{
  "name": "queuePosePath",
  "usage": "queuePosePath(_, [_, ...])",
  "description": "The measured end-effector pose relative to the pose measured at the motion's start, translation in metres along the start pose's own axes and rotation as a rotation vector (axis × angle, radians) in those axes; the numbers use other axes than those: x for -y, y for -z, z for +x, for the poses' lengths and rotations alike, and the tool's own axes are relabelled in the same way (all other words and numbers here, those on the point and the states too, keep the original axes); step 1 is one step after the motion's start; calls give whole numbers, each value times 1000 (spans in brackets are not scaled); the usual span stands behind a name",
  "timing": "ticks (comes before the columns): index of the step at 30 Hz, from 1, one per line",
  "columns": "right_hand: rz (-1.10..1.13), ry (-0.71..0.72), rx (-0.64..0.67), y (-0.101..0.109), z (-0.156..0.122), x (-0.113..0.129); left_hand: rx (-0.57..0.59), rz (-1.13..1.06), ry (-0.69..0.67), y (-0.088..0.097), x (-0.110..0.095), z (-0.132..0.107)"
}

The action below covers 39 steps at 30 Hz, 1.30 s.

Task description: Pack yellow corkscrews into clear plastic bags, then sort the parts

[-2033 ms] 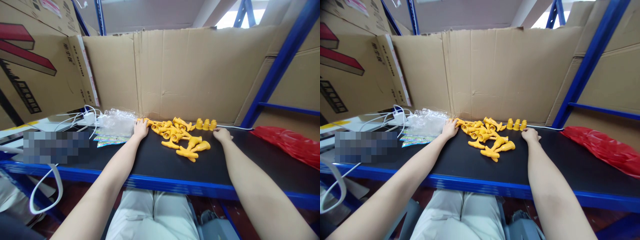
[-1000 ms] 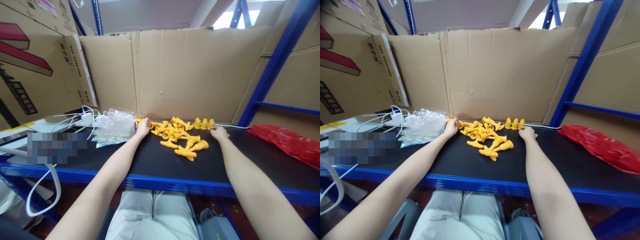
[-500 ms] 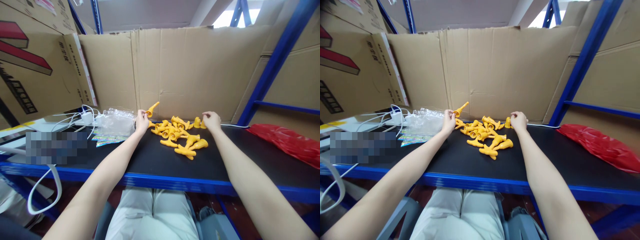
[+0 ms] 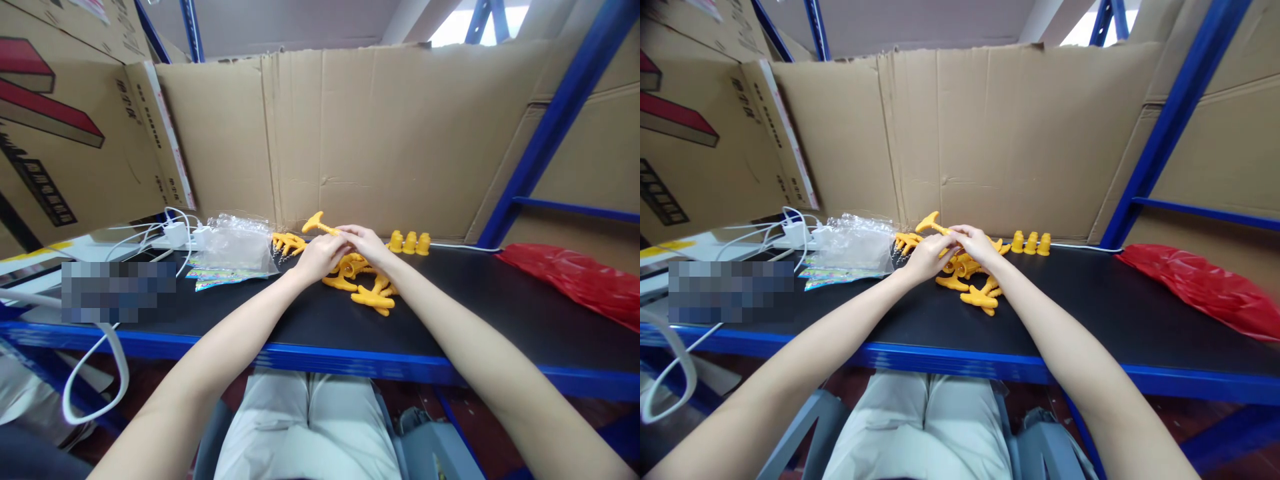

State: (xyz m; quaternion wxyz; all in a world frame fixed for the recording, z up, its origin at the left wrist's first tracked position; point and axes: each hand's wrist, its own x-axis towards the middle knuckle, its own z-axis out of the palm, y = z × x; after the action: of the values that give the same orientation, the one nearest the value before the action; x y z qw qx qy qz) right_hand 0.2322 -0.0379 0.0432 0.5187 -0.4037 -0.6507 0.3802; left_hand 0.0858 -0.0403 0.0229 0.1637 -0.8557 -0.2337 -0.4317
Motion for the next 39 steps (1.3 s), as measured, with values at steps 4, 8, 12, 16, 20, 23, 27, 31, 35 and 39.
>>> queuePosePath(4, [-5,22,-23,3,-2,6,5,69,-19,6,2,2])
queuePosePath(8, [-76,79,8,6,-5,12,-71,176,149,12,12,1])
queuePosePath(12, [-169,126,38,7,-7,11,-45,213,213,14,26,-4])
queuePosePath(16, [-223,154,56,10,-5,6,40,160,159,14,32,-7])
queuePosePath(20, [-224,203,86,12,-4,4,142,70,105,15,30,-6])
queuePosePath(23, [-288,234,118,14,-4,4,197,66,109,15,30,-5])
queuePosePath(27, [-568,350,123,17,-4,4,228,123,91,15,30,-6])
queuePosePath(31, [-928,453,150,18,-4,3,232,156,75,15,25,-6])
queuePosePath(35, [-1138,532,155,16,-8,4,238,170,92,16,22,-5])
queuePosePath(39, [-1207,605,113,13,-12,8,223,171,114,16,19,-4])
